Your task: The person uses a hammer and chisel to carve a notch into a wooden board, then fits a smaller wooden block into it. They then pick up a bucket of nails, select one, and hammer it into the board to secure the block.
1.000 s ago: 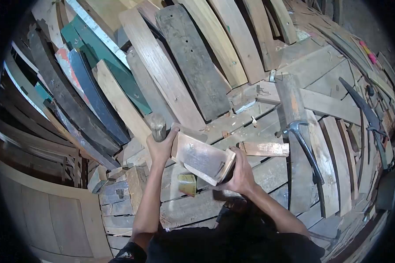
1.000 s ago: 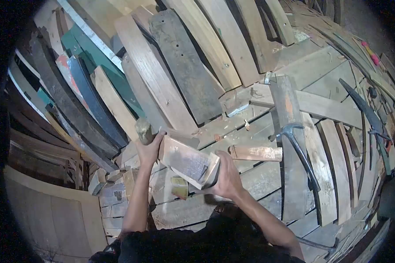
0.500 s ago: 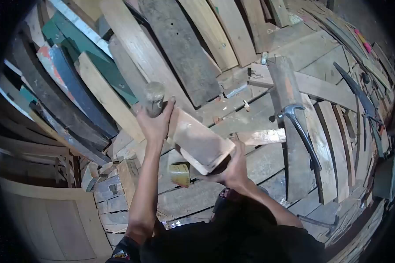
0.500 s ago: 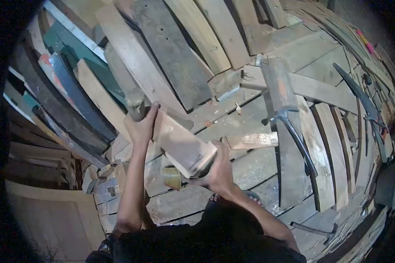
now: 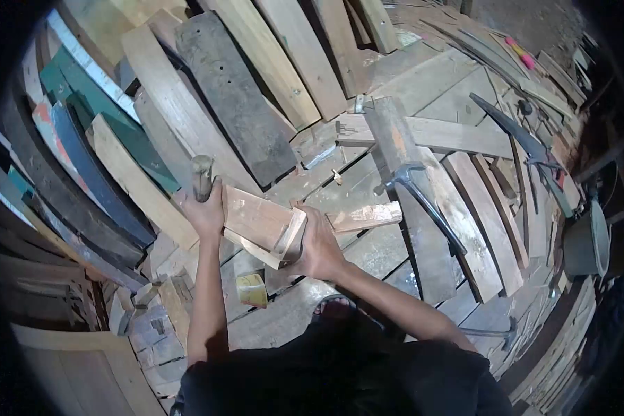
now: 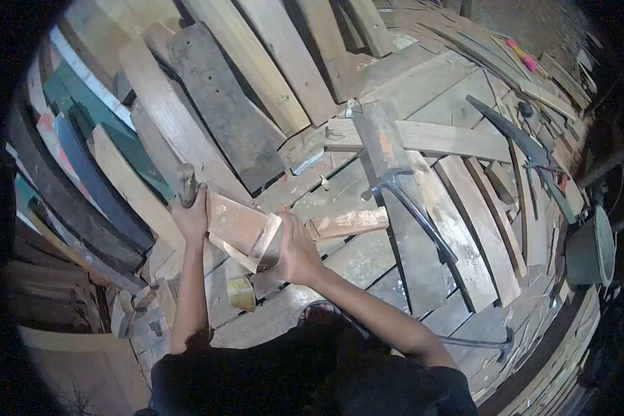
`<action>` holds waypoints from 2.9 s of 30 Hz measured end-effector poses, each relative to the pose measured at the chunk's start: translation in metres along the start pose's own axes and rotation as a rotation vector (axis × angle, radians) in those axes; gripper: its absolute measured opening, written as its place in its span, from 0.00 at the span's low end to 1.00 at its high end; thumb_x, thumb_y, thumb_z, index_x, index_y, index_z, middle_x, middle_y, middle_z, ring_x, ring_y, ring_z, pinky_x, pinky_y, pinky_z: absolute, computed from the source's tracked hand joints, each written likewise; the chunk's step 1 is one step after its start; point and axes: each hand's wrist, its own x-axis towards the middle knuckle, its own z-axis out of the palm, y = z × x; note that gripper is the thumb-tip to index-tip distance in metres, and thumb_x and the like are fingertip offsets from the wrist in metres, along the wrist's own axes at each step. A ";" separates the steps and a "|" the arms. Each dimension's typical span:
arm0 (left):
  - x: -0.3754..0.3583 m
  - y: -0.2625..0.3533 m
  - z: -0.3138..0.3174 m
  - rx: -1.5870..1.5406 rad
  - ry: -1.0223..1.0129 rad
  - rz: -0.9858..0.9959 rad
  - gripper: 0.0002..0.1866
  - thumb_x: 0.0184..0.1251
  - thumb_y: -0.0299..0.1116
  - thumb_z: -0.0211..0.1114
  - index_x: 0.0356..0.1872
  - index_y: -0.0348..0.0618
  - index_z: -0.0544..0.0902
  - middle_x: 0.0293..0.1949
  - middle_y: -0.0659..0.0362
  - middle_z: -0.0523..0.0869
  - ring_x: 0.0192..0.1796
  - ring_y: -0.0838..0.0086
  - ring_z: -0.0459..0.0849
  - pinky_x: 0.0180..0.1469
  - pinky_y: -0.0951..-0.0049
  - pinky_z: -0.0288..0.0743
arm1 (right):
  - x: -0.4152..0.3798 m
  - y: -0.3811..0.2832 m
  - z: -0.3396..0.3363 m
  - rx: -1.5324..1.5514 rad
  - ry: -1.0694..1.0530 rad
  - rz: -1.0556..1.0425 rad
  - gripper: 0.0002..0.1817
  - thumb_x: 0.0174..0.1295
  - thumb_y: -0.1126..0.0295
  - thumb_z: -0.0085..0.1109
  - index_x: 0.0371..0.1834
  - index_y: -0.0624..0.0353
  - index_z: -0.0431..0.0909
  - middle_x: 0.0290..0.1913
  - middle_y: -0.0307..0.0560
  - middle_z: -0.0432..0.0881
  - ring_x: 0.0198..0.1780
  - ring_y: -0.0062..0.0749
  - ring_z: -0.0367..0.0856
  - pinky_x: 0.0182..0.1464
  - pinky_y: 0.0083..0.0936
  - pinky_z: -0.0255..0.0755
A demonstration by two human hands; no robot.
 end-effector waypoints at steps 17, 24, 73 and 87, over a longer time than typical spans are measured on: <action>0.000 -0.007 -0.020 -0.037 -0.075 -0.248 0.23 0.59 0.43 0.79 0.44 0.29 0.91 0.36 0.37 0.92 0.43 0.52 0.96 0.47 0.55 0.85 | 0.024 0.018 -0.044 0.289 -0.156 -0.104 0.54 0.57 0.66 0.80 0.85 0.65 0.57 0.80 0.63 0.67 0.81 0.58 0.68 0.85 0.48 0.57; -0.047 0.088 -0.094 -0.427 0.076 0.090 0.24 0.54 0.34 0.79 0.53 0.33 0.88 0.50 0.46 0.90 0.55 0.54 0.90 0.61 0.57 0.82 | 0.050 -0.092 -0.103 0.016 -0.255 -0.188 0.54 0.53 0.64 0.85 0.81 0.66 0.63 0.75 0.66 0.71 0.78 0.61 0.70 0.83 0.51 0.61; -0.069 0.045 -0.175 0.158 -1.066 -0.215 0.36 0.48 0.50 0.92 0.51 0.34 0.88 0.46 0.42 0.93 0.51 0.50 0.92 0.57 0.58 0.84 | 0.047 -0.134 -0.048 -0.393 -1.014 -0.489 0.41 0.45 0.59 0.83 0.63 0.65 0.77 0.55 0.59 0.85 0.66 0.54 0.81 0.71 0.50 0.68; -0.063 0.031 -0.375 0.415 -0.737 -0.483 0.31 0.62 0.52 0.85 0.54 0.34 0.89 0.41 0.51 0.91 0.41 0.70 0.86 0.45 0.63 0.80 | 0.045 -0.062 -0.104 -0.145 -0.275 -0.119 0.41 0.61 0.55 0.81 0.73 0.65 0.75 0.73 0.65 0.75 0.76 0.62 0.74 0.78 0.51 0.69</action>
